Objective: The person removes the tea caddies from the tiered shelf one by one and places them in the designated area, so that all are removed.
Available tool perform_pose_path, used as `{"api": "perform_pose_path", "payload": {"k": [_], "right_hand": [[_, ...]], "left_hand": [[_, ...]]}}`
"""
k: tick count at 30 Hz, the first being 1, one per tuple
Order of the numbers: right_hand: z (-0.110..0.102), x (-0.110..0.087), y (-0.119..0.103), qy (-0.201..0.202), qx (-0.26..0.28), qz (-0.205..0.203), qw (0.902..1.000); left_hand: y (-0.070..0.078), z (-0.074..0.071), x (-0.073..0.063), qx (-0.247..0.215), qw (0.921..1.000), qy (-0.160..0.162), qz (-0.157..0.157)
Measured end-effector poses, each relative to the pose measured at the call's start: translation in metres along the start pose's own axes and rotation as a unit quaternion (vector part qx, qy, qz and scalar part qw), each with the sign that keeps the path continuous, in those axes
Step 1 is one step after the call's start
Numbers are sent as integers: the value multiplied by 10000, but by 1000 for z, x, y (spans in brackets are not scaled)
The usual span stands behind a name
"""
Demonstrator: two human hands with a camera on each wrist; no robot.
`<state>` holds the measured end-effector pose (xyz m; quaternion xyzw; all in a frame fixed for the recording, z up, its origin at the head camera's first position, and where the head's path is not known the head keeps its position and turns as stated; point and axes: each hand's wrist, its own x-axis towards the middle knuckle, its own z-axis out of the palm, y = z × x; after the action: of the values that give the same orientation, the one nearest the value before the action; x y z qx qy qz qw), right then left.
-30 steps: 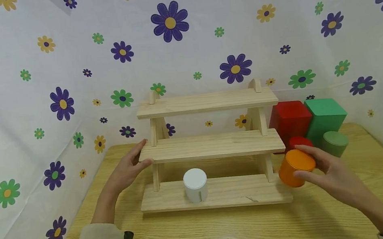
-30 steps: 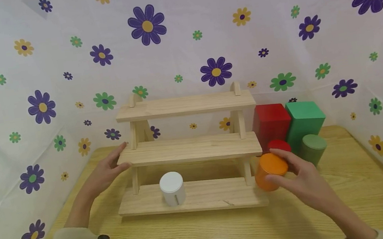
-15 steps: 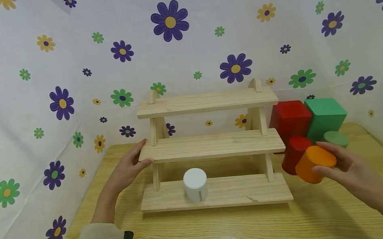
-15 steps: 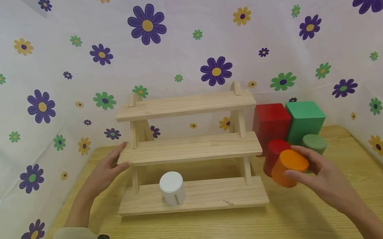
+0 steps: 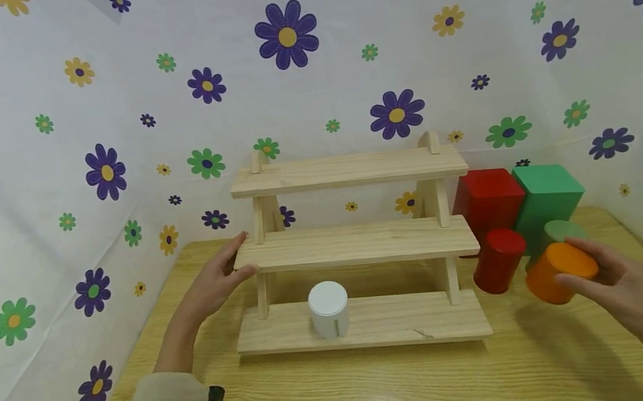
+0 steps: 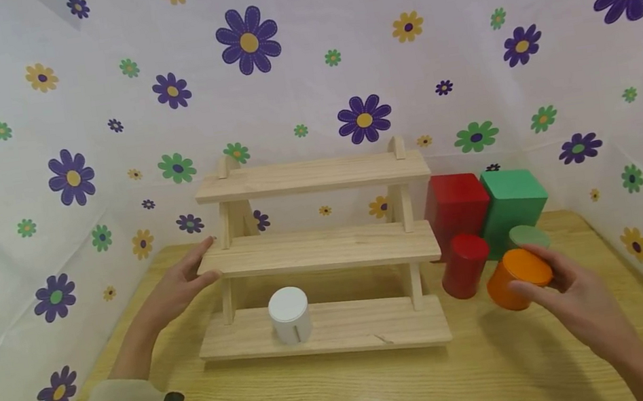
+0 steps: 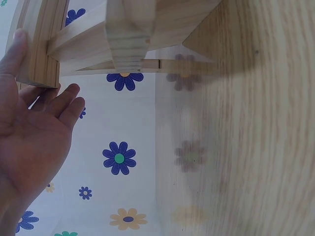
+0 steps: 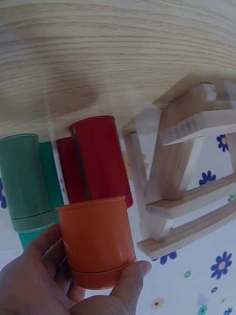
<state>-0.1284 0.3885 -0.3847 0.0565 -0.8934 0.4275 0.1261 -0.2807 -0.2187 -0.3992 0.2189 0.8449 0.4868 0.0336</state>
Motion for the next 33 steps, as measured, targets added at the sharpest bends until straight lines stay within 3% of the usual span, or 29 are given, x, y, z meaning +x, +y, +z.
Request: {"api": "perform_pose_path", "payload": {"k": [8,21,33], "right_hand": [[-11,-5,19,158,190,106,9996],[-18,-12,40,83,-223,666,9975],[-18,-13,60,86,-140,613,9980]], "left_hand": [[-2,-1,1,47,10000,2,-17],[0,-2,0,62,10000,15,36],[-2,0,1,49,10000,22,22]]}}
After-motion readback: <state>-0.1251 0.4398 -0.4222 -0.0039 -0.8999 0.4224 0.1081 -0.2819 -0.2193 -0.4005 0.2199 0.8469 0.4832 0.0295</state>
